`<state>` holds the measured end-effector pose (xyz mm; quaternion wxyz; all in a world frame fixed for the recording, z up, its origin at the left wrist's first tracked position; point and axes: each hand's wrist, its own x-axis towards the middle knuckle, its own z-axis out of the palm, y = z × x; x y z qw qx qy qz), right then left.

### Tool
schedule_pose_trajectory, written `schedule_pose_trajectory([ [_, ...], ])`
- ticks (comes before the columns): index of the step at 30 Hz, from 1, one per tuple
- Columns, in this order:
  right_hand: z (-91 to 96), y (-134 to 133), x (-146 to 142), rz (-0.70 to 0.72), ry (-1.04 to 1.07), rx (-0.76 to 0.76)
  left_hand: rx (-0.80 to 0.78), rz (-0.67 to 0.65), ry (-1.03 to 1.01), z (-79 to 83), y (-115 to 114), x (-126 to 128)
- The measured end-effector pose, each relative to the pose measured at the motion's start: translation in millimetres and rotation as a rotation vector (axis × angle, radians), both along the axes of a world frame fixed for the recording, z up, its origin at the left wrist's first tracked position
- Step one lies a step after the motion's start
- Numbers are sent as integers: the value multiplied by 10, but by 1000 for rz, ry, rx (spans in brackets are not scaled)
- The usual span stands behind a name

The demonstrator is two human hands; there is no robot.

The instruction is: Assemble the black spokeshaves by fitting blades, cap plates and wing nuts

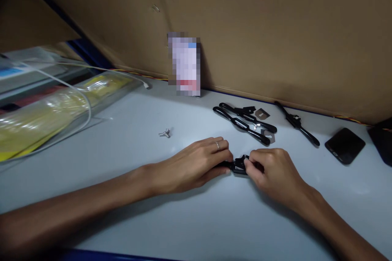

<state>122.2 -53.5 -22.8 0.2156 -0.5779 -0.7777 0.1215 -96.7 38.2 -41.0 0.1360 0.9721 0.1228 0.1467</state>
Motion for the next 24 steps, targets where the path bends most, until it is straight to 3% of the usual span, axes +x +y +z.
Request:
schedule_pose_trajectory([
  [7, 46, 1, -1, 80, 133, -52, -110, 12, -31, -12, 7, -6],
  [16, 28, -2, 36, 22, -34, 92, -99, 13, -24, -9, 2, -13],
  [24, 102, -4, 142, 152, -113, 184, -85, 16, -6, -1, -3, 3],
])
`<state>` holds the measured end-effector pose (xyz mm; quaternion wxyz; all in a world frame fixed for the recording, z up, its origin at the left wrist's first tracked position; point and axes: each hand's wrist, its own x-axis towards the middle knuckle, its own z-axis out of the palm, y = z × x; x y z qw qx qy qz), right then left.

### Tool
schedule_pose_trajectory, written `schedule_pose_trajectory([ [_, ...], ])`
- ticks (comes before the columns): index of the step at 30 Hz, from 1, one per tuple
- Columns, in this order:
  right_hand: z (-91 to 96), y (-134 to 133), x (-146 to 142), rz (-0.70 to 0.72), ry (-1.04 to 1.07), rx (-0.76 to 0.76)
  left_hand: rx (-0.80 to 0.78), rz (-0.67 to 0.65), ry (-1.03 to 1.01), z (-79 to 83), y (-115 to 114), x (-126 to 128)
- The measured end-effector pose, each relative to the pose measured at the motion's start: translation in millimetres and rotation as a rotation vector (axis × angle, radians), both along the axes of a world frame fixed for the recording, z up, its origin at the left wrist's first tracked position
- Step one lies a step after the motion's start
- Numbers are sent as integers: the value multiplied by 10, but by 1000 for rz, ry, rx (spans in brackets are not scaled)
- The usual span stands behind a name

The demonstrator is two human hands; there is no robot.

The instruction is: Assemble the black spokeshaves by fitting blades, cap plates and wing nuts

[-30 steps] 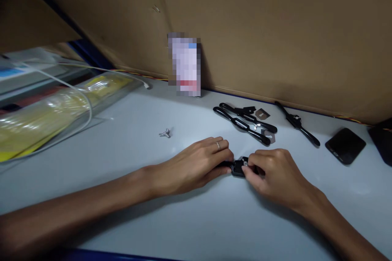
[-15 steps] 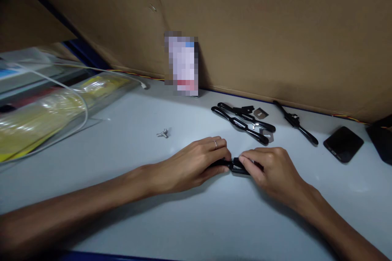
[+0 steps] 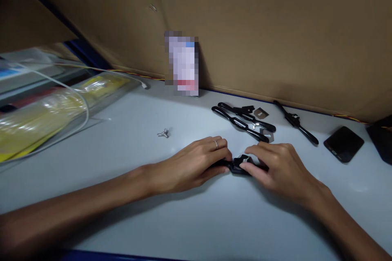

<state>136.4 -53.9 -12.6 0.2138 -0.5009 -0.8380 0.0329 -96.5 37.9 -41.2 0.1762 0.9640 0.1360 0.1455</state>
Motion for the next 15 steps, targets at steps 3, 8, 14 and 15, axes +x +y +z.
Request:
schedule_pose_trajectory([
  [3, 6, 12, 23, 3, -35, 0, 7, 3, 5, -1, 0, 6],
  [8, -70, 20, -8, 10, -117, -23, 27, 3, 1, 5, -5, -4],
  [14, -71, -13, -128, 46, 59, -94, 25, 0, -9, 9, -3, -5],
  [15, -63, -14, -136, 44, 86, -103, 25, 1, -8, 8, -3, -4],
])
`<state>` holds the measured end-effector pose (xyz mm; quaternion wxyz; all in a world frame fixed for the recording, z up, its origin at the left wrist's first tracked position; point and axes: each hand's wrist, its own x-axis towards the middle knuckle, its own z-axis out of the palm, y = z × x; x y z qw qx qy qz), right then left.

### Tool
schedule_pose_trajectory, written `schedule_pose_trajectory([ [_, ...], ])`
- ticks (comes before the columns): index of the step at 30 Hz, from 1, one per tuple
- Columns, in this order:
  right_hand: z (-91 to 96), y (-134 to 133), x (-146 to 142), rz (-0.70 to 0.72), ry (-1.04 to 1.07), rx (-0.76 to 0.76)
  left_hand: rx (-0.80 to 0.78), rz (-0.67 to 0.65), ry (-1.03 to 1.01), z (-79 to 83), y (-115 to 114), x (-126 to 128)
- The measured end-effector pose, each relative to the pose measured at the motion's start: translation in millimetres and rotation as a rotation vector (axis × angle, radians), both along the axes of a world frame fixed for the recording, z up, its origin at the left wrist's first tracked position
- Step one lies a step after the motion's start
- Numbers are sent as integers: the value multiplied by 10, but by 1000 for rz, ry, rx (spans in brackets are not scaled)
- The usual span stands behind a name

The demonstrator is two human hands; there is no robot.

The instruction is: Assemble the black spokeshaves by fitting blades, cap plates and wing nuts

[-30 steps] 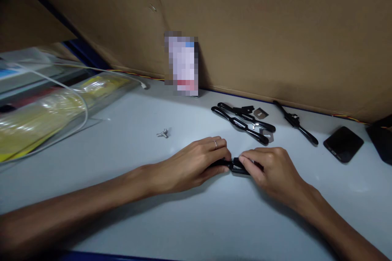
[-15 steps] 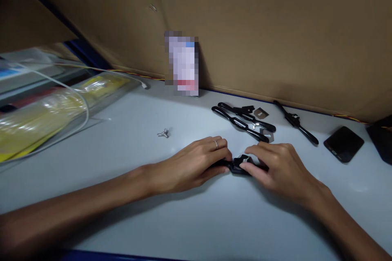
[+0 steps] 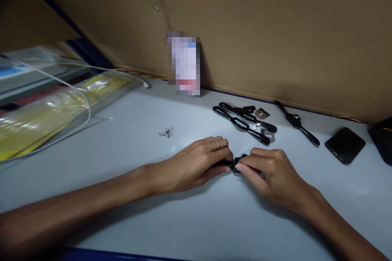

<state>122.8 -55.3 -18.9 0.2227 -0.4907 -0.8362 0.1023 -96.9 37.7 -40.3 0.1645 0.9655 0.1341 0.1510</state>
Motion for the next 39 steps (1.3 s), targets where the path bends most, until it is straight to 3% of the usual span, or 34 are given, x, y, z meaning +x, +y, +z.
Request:
schedule_pose_trajectory([
  [7, 5, 26, 39, -110, -55, 95, -10, 0, 20, 6, -1, 5],
  [12, -11, 16, 37, -37, 3, 28, -4, 1, 19, 9, -5, 2],
  [17, -8, 22, 42, -112, -57, 85, 0, 1, 25, 1, 0, -1],
  [23, -12, 30, 31, -39, 11, -1, -21, 5, 14, -2, 6, -4],
  [29, -9, 30, 57, -141, -46, 54, 9, -15, 31, 11, -1, -8],
  [39, 32, 21, 0, -65, 94, -48, 27, -24, 12, -14, 0, -16],
])
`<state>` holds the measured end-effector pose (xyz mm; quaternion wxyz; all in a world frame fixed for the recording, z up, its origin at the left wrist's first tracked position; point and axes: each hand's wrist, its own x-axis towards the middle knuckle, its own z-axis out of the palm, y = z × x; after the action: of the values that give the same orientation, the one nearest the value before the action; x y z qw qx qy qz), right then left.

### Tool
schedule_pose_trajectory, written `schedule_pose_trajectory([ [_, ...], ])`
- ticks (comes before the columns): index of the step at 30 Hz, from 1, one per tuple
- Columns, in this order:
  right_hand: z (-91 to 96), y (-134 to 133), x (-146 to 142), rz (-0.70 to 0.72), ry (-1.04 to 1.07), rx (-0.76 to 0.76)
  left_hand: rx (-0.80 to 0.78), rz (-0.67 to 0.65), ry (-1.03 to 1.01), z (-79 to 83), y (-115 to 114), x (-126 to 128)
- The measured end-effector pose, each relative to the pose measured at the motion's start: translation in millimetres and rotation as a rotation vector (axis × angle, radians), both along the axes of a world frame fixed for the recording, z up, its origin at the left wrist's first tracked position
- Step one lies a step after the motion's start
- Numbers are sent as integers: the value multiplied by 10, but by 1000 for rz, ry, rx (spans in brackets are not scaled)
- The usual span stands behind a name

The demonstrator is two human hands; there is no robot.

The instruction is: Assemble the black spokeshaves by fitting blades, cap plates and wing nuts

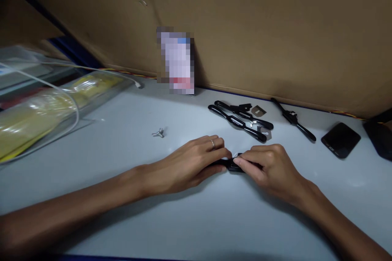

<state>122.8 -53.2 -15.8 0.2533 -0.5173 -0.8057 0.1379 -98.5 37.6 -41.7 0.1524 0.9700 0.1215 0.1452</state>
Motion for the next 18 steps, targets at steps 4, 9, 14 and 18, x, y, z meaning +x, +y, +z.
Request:
schedule_pose_trajectory([
  [4, -2, 7, 20, -30, 4, 9, 2, -5, -26, -7, 5, -2],
  [9, -23, 13, 64, -75, -60, 15, 6, -3, -16, 8, 8, 3],
  [14, -2, 20, 15, -51, -42, -35, -2, 0, -16, 12, 3, 9],
  [18, 96, 20, 27, -47, 89, -92, -25, 12, -7, -3, 0, 1],
])
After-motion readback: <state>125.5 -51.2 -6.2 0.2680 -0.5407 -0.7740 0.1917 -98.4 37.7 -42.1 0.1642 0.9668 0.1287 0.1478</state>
